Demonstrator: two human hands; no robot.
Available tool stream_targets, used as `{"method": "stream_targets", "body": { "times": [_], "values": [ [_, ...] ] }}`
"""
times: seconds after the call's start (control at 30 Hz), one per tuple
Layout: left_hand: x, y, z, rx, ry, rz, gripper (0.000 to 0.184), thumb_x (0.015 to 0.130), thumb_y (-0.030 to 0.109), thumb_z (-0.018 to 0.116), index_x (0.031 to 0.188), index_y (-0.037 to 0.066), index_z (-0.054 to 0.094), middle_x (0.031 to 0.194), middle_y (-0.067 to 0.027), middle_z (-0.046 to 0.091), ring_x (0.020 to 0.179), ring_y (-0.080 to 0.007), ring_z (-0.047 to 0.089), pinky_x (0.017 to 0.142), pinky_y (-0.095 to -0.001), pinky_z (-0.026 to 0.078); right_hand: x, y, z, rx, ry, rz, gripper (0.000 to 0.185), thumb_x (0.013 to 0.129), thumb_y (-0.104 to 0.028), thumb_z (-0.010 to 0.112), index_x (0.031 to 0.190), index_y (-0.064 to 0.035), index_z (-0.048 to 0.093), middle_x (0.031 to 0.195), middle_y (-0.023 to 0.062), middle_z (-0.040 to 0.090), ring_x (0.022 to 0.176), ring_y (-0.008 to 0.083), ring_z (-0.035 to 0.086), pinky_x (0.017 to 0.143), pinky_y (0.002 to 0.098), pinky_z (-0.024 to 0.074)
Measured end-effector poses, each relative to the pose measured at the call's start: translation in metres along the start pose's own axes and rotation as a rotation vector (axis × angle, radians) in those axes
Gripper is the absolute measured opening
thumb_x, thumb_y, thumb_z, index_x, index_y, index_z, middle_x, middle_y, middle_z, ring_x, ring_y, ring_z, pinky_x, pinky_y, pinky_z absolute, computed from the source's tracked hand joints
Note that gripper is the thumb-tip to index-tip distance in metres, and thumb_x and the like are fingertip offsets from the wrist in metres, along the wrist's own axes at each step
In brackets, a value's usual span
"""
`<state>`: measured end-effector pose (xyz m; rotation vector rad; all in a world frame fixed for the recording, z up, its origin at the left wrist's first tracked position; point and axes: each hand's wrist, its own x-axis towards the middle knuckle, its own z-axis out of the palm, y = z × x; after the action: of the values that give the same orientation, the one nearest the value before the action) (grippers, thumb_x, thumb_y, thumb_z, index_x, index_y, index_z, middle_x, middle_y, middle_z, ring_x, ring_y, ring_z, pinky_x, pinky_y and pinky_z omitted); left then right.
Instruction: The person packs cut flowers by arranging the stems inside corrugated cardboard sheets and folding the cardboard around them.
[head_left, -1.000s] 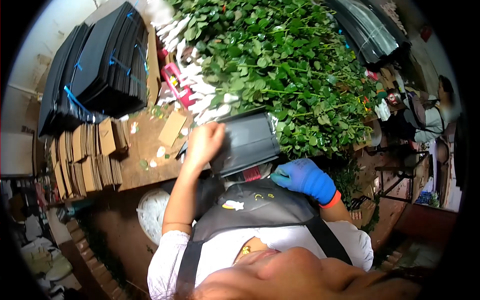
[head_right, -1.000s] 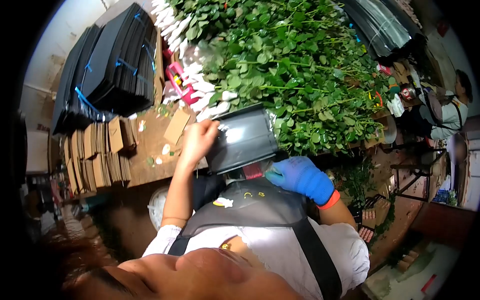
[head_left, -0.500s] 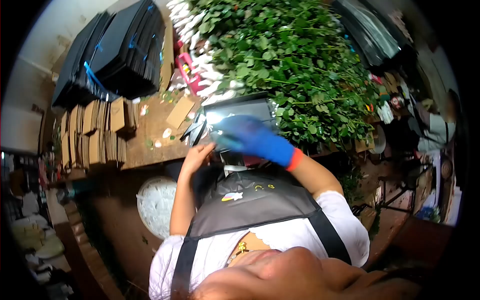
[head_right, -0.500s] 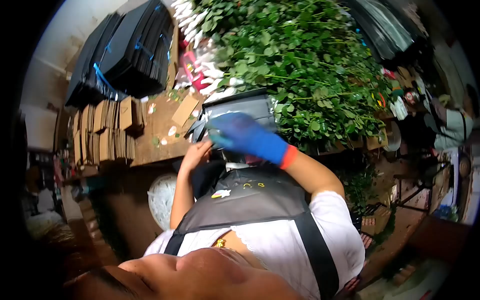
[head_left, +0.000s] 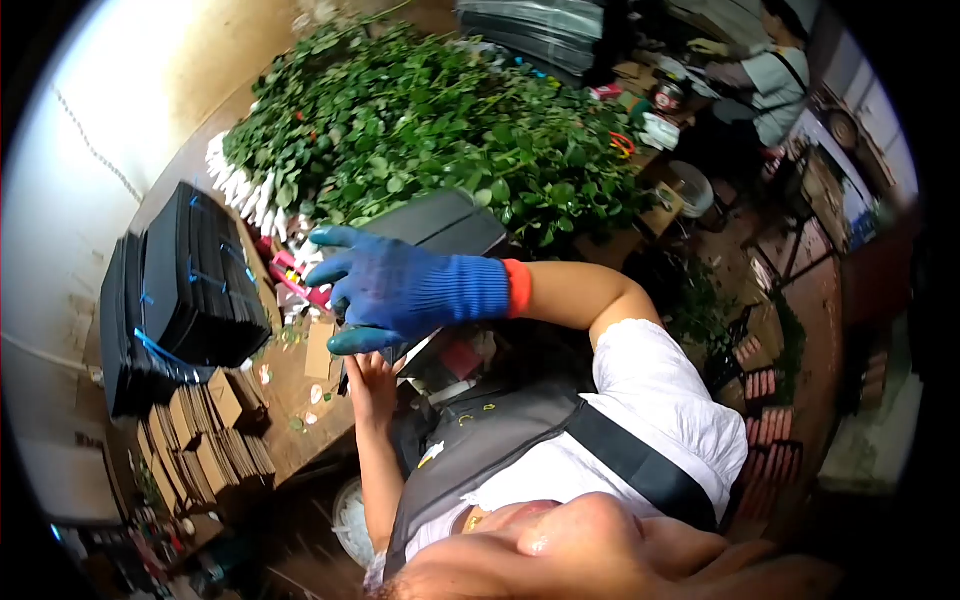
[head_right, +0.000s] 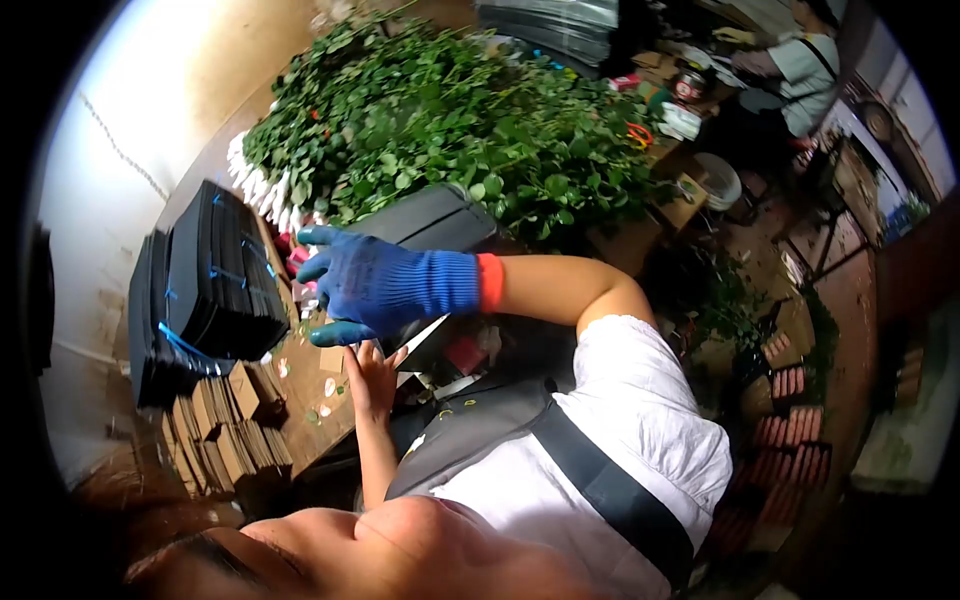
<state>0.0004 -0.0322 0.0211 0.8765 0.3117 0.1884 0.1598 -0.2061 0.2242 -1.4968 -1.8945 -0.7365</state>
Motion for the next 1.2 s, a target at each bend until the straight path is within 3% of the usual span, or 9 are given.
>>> {"method": "stream_targets", "body": {
  "times": [0.1, 0.2, 0.27, 0.33, 0.47, 0.7, 1.03, 1.13, 1.2],
  "values": [
    [0.024, 0.038, 0.082, -0.263, -0.324, -0.059, 0.076, 0.099, 0.067, 0.044, 0.146, 0.007, 0.046, 0.142, -0.012, 0.056, 0.135, -0.0307, 0.048, 0.113, -0.0483, 0.038, -0.043, -0.047, -0.064, 0.281, 0.248, 0.231, 0.027, 0.096, -0.034, 0.064, 0.087, -0.0097, 0.071, 0.1, 0.0071, 0.074, 0.11, 0.0309, 0.065, 0.107, 0.0527, 0.0416],
    [0.029, 0.037, 0.11, -0.155, -0.287, -0.013, 0.073, 0.101, 0.062, 0.045, 0.148, 0.005, 0.046, 0.134, -0.0094, 0.062, 0.13, -0.029, 0.053, 0.112, -0.0448, 0.04, -0.156, -0.088, -0.083, 0.521, 0.257, 0.975, 0.035, 0.102, -0.034, 0.056, 0.099, -0.0037, 0.072, 0.101, 0.0092, 0.074, 0.095, 0.0238, 0.069, 0.096, 0.0409, 0.0489],
    [0.024, 0.048, 0.13, -0.054, -0.418, 0.074, 0.084, 0.098, 0.066, 0.046, 0.156, 0.008, 0.03, 0.146, -0.017, 0.05, 0.136, -0.0331, 0.047, 0.114, -0.0487, 0.036, -0.222, -0.117, -0.081, 0.588, 0.249, 1.473, 0.041, 0.107, -0.033, 0.05, 0.106, 0.0004, 0.073, 0.101, 0.0106, 0.075, 0.086, 0.019, 0.072, 0.089, 0.033, 0.0537],
    [0.011, 0.056, 0.161, 0.068, -0.577, 0.179, 0.095, 0.095, 0.072, 0.046, 0.16, 0.008, 0.021, 0.153, -0.0233, 0.042, 0.14, -0.0362, 0.042, 0.116, -0.0511, 0.032, -0.243, -0.149, -0.078, 0.582, 0.365, 1.616, 0.04, 0.106, -0.033, 0.051, 0.108, 0.0004, 0.072, 0.102, 0.0109, 0.075, 0.087, 0.0193, 0.072, 0.089, 0.0332, 0.0538],
    [-0.023, 0.052, 0.228, 0.483, -0.93, 0.314, 0.117, 0.081, 0.086, 0.052, 0.16, 0.005, 0.019, 0.159, -0.0271, 0.032, 0.145, -0.0376, 0.036, 0.119, -0.0497, 0.026, -0.22, -0.177, -0.072, 0.461, 0.563, 1.559, 0.037, 0.105, -0.032, 0.052, 0.112, 0.0003, 0.07, 0.104, 0.0113, 0.074, 0.088, 0.0199, 0.071, 0.089, 0.0336, 0.0538],
    [-0.018, 0.045, 0.275, 0.546, -1.241, 0.42, 0.11, 0.089, 0.066, 0.061, 0.16, -0.002, 0.01, 0.164, -0.0224, 0.023, 0.152, -0.0318, 0.025, 0.122, -0.0436, 0.019, -0.206, -0.152, -0.118, 0.178, 0.715, 1.436, 0.035, 0.103, -0.03, 0.055, 0.118, 0.0003, 0.066, 0.107, 0.0121, 0.073, 0.091, 0.021, 0.071, 0.089, 0.0342, 0.0538],
    [-0.004, 0.017, 0.278, 0.149, -1.096, 0.493, 0.106, 0.099, 0.056, 0.053, 0.158, 0.011, -0.022, 0.159, -0.0275, 0.026, 0.148, -0.038, 0.028, 0.12, -0.0504, 0.019, -0.167, -0.093, -0.193, -0.085, 0.661, 1.213, 0.038, 0.101, -0.027, 0.059, 0.127, 0.0002, 0.06, 0.112, 0.0132, 0.072, 0.094, 0.0225, 0.07, 0.088, 0.0352, 0.0538],
    [0.0, 0.013, 0.243, 0.104, -0.904, 0.417, 0.109, 0.096, 0.064, 0.054, 0.16, 0.01, -0.017, 0.15, -0.02, 0.035, 0.141, -0.0331, 0.036, 0.119, -0.0467, 0.02, -0.161, -0.072, -0.176, -0.1, 0.531, 1.214, 0.04, 0.1, -0.026, 0.06, 0.13, 0.0001, 0.058, 0.113, 0.0135, 0.072, 0.095, 0.023, 0.07, 0.088, 0.0354, 0.0539],
    [0.009, 0.015, 0.205, 0.181, -0.796, 0.416, 0.101, 0.094, 0.067, 0.054, 0.162, 0.007, 0.01, 0.133, -0.0108, 0.044, 0.133, -0.0251, 0.04, 0.117, -0.0409, 0.021, -0.155, -0.06, -0.162, -0.108, 0.427, 1.195, 0.041, 0.1, -0.025, 0.061, 0.132, 0.0001, 0.057, 0.114, 0.0137, 0.072, 0.096, 0.0233, 0.07, 0.088, 0.0356, 0.0539]
  ]
}}
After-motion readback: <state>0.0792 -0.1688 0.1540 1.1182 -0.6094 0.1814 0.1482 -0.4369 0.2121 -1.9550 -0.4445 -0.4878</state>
